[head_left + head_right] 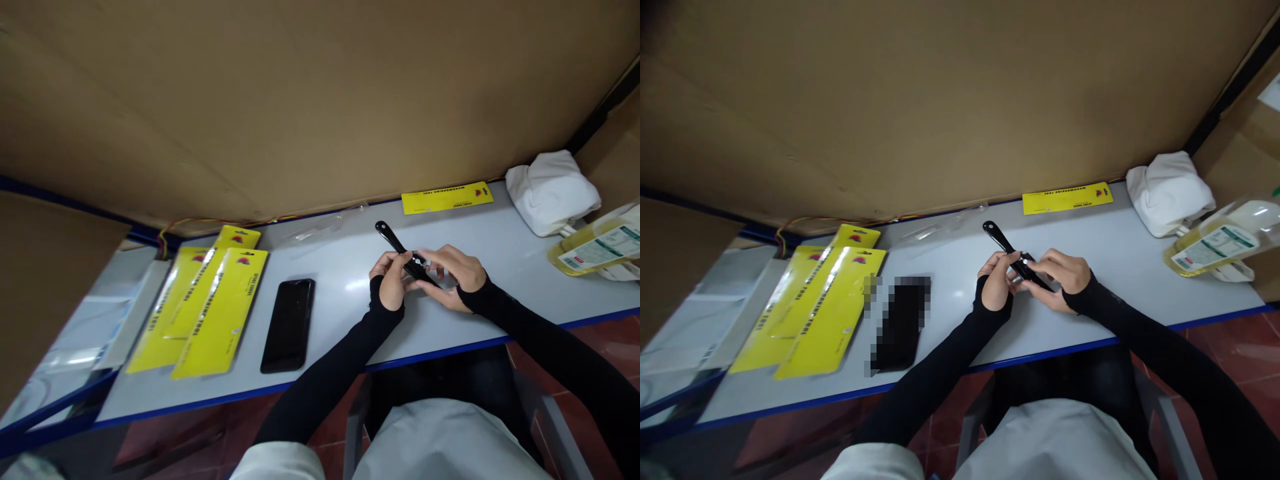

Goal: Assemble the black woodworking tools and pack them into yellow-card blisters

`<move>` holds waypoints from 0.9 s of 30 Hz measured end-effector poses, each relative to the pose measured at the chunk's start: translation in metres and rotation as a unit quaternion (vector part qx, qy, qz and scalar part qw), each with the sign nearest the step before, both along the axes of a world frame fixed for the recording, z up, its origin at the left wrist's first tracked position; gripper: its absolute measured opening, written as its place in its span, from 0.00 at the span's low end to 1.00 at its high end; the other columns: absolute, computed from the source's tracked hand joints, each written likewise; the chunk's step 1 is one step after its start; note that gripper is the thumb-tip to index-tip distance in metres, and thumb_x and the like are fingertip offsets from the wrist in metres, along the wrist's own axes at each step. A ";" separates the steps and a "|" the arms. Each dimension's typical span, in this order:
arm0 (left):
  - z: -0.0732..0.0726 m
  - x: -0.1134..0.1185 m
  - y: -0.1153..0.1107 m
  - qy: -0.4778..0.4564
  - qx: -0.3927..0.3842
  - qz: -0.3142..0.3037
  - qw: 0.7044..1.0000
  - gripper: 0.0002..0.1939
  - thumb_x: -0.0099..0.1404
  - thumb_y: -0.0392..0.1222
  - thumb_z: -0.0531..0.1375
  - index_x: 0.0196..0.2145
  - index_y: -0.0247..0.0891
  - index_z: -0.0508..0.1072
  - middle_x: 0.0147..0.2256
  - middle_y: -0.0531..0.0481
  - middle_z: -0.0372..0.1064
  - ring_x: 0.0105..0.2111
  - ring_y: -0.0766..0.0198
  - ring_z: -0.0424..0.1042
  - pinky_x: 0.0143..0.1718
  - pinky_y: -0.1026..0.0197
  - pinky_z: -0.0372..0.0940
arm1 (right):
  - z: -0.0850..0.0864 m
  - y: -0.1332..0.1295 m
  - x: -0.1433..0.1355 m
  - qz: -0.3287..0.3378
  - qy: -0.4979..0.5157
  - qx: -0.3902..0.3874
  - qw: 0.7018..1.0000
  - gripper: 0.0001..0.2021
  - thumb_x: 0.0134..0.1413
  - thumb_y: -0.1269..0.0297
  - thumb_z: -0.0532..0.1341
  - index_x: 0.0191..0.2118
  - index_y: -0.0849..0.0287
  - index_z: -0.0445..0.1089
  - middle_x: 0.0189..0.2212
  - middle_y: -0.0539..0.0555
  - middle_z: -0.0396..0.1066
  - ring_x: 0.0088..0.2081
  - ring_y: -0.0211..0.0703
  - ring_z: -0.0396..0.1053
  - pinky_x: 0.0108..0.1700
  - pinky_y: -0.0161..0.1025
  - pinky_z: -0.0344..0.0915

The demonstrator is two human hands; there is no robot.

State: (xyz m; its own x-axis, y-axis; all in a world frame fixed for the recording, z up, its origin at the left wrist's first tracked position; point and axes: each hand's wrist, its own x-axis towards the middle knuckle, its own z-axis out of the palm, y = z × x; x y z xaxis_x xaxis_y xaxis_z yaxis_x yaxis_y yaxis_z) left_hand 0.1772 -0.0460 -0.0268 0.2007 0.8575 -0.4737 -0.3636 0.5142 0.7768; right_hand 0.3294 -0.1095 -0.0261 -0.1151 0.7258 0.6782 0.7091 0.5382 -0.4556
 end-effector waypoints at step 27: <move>-0.008 0.010 -0.011 -0.011 0.100 -0.053 0.993 0.31 0.47 0.65 0.77 0.30 0.37 0.71 0.28 0.49 0.75 0.25 0.62 0.75 0.21 0.60 0.74 | -0.016 0.011 0.016 0.027 0.136 -0.178 0.974 0.18 0.62 0.56 0.71 0.54 0.53 0.72 0.48 0.59 0.73 0.36 0.42 0.73 0.30 0.36 0.73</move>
